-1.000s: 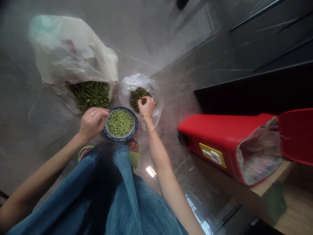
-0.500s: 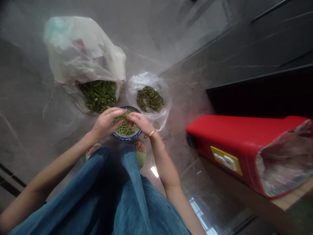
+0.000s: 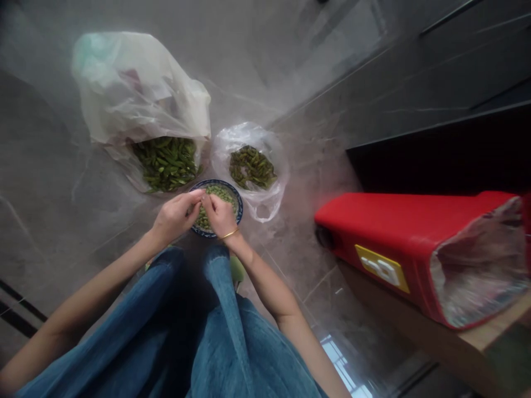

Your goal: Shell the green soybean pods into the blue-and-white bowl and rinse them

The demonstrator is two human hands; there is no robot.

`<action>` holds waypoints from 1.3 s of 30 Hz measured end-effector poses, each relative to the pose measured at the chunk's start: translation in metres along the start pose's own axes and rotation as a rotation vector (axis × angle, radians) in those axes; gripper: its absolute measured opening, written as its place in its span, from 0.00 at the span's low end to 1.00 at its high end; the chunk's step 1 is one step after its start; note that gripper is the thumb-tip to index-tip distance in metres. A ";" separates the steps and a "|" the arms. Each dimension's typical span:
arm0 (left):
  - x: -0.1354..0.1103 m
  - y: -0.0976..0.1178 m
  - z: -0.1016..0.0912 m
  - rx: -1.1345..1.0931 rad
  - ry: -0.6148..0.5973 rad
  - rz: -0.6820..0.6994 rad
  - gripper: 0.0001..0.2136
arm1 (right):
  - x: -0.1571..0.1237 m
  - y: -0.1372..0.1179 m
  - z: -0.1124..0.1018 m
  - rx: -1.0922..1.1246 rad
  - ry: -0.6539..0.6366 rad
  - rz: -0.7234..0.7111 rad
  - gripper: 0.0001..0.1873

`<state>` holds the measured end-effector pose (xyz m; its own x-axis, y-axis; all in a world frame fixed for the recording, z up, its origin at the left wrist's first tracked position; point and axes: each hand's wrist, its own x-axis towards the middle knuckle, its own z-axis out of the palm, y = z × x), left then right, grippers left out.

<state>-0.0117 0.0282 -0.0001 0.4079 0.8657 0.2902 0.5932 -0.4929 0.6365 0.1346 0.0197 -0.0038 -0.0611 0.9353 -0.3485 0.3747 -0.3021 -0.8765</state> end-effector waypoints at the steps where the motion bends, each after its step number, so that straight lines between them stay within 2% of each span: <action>1: -0.001 0.002 0.000 -0.024 -0.001 -0.043 0.13 | -0.001 0.000 0.001 -0.015 0.001 -0.001 0.27; 5: -0.002 0.008 -0.005 -0.186 -0.027 -0.296 0.15 | -0.003 0.001 0.003 -0.018 -0.018 -0.038 0.25; 7: -0.001 0.011 -0.010 -0.279 -0.044 -0.380 0.16 | -0.003 0.001 0.003 -0.030 -0.029 -0.082 0.25; 11: 0.000 0.013 -0.017 -0.471 -0.076 -0.487 0.16 | -0.002 0.002 -0.001 -0.061 -0.096 -0.153 0.26; 15: -0.001 0.009 -0.017 -0.677 -0.102 -0.578 0.17 | -0.003 0.000 -0.005 -0.069 -0.166 -0.185 0.27; 18: -0.001 0.001 -0.015 -0.787 -0.109 -0.617 0.16 | -0.006 -0.004 -0.006 -0.030 -0.224 -0.216 0.28; 22: 0.002 -0.007 -0.020 -0.913 -0.187 -0.633 0.14 | -0.007 -0.003 -0.004 0.087 -0.253 -0.223 0.27; 27: 0.006 0.000 -0.024 -0.774 -0.111 -0.587 0.14 | -0.004 0.009 -0.003 0.265 -0.197 -0.049 0.27; 33: 0.007 0.017 -0.025 -0.347 0.002 -0.393 0.13 | 0.000 0.008 0.003 0.521 -0.184 0.170 0.30; 39: 0.005 0.021 -0.027 -0.353 0.018 -0.384 0.16 | -0.002 0.001 0.007 0.531 -0.175 0.176 0.31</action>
<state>-0.0158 0.0248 0.0344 0.1934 0.9811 -0.0014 0.4265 -0.0828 0.9007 0.1286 0.0160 -0.0065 -0.2092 0.8318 -0.5141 -0.1194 -0.5436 -0.8308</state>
